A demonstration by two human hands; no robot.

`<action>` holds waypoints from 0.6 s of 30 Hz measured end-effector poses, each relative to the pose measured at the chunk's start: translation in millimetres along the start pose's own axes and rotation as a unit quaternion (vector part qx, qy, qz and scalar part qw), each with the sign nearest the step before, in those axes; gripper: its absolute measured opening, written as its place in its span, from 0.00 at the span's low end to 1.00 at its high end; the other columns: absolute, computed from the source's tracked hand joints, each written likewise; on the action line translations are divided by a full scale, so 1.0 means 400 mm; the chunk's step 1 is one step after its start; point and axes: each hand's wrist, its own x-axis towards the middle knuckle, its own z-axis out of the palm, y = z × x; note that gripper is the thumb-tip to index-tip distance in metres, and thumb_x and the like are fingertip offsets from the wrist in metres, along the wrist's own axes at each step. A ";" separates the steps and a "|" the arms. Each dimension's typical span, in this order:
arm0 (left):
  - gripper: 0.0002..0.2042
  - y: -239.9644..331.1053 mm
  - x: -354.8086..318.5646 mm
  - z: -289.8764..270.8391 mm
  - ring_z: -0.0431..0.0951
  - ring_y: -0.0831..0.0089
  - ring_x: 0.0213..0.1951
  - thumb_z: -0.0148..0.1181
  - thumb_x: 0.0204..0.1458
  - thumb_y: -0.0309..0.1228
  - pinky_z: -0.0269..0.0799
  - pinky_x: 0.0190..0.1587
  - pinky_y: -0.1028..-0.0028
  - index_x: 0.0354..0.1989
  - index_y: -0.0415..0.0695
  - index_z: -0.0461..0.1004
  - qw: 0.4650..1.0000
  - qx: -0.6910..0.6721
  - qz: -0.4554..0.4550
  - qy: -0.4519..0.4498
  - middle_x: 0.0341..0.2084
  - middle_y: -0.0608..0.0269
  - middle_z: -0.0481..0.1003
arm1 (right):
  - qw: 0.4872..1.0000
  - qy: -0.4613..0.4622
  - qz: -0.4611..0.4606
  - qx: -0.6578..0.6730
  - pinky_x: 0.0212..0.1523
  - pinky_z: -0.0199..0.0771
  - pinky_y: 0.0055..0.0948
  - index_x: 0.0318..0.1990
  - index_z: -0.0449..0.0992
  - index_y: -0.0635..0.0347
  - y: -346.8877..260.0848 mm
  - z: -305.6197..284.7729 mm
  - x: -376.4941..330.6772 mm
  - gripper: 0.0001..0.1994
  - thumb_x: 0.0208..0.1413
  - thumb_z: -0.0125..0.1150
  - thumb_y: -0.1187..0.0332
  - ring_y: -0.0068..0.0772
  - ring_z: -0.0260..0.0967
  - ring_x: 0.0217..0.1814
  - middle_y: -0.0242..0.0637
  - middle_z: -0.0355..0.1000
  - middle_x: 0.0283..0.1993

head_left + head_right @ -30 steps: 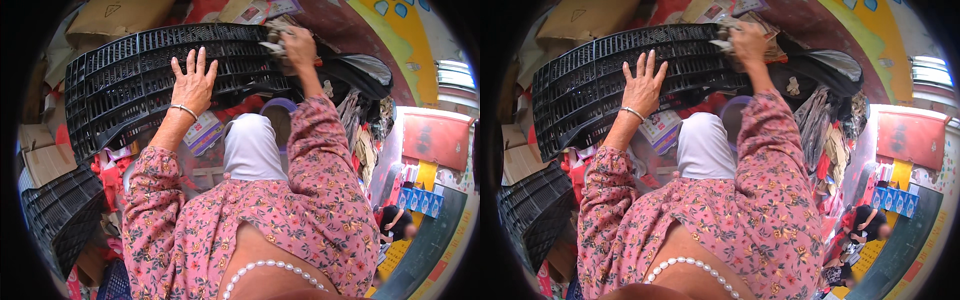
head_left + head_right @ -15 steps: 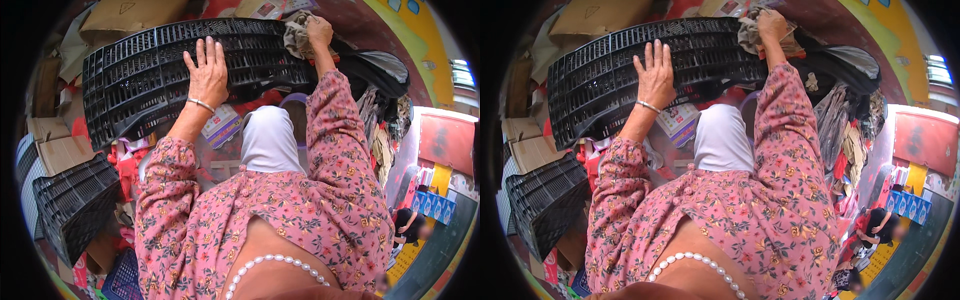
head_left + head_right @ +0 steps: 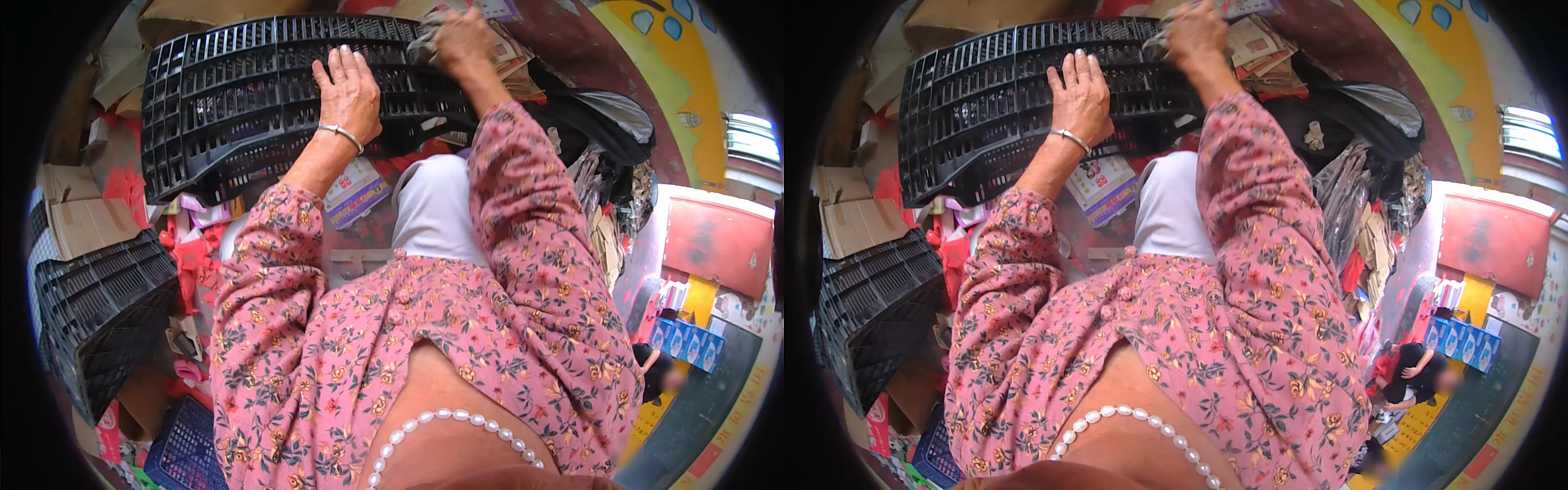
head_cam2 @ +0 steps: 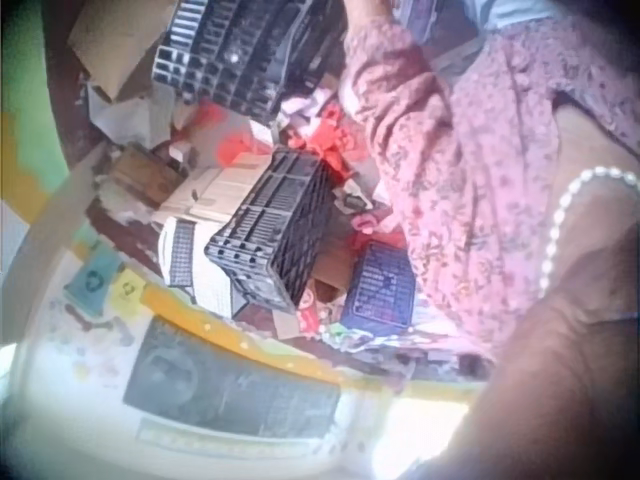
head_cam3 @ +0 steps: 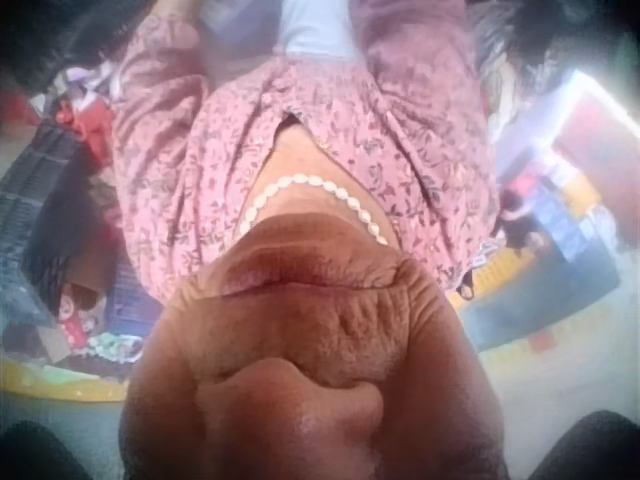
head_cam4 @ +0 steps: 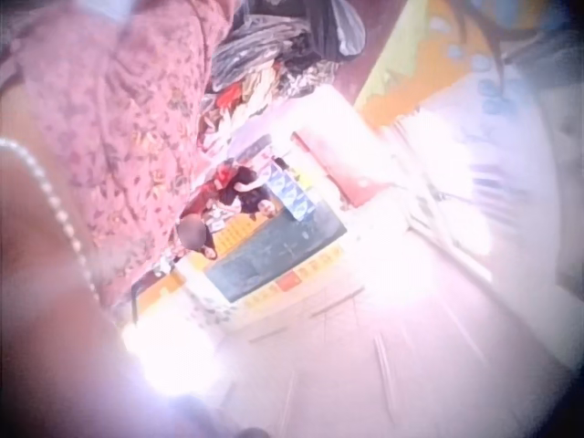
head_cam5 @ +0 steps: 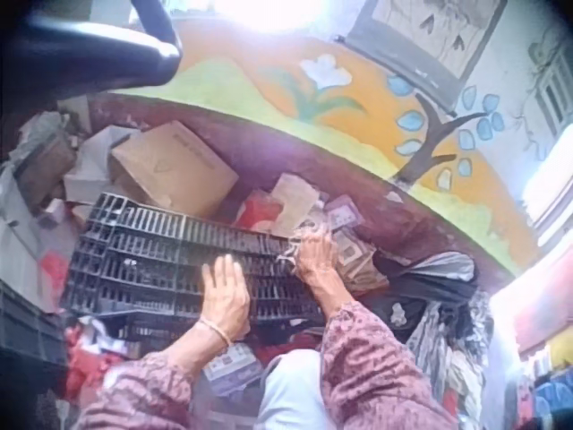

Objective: The person sits on the floor and wipes a black plastic crate with a cloth. They rotate the crate to clean different sides and the interior, then place it on a stack of similar crates.

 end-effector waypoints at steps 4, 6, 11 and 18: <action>0.35 0.015 -0.008 0.011 0.53 0.48 0.59 0.56 0.32 0.29 0.46 0.57 0.46 0.54 0.29 0.56 1.000 -0.014 -0.004 0.001 0.55 0.39 0.55 | 0.974 -0.005 0.007 0.226 0.33 0.71 0.38 0.31 0.73 0.55 0.042 -0.083 -0.008 0.09 0.47 0.49 0.63 0.43 0.69 0.34 0.44 0.68 0.35; 0.35 -0.004 -0.013 0.017 0.53 0.48 0.59 0.57 0.32 0.30 0.46 0.57 0.47 0.54 0.29 0.56 1.000 -0.001 -0.012 -0.013 0.55 0.39 0.55 | 0.985 -0.022 -0.093 0.146 0.33 0.73 0.38 0.37 0.71 0.53 -0.013 -0.093 -0.048 0.10 0.49 0.47 0.65 0.44 0.70 0.34 0.46 0.66 0.36; 0.37 -0.002 -0.003 0.016 0.53 0.48 0.59 0.60 0.30 0.31 0.47 0.57 0.48 0.54 0.29 0.56 1.000 -0.019 -0.007 -0.016 0.55 0.40 0.56 | 0.982 -0.030 -0.173 0.062 0.31 0.73 0.37 0.29 0.73 0.54 -0.072 -0.021 -0.185 0.06 0.44 0.51 0.68 0.43 0.69 0.37 0.45 0.64 0.37; 0.38 0.005 -0.023 0.042 0.54 0.48 0.58 0.61 0.29 0.33 0.48 0.57 0.48 0.54 0.30 0.57 1.000 -0.006 -0.001 0.006 0.55 0.41 0.56 | 0.943 -0.080 -0.321 0.046 0.31 0.73 0.33 0.27 0.75 0.56 -0.052 -0.058 -0.178 0.06 0.45 0.51 0.68 0.40 0.69 0.37 0.43 0.65 0.36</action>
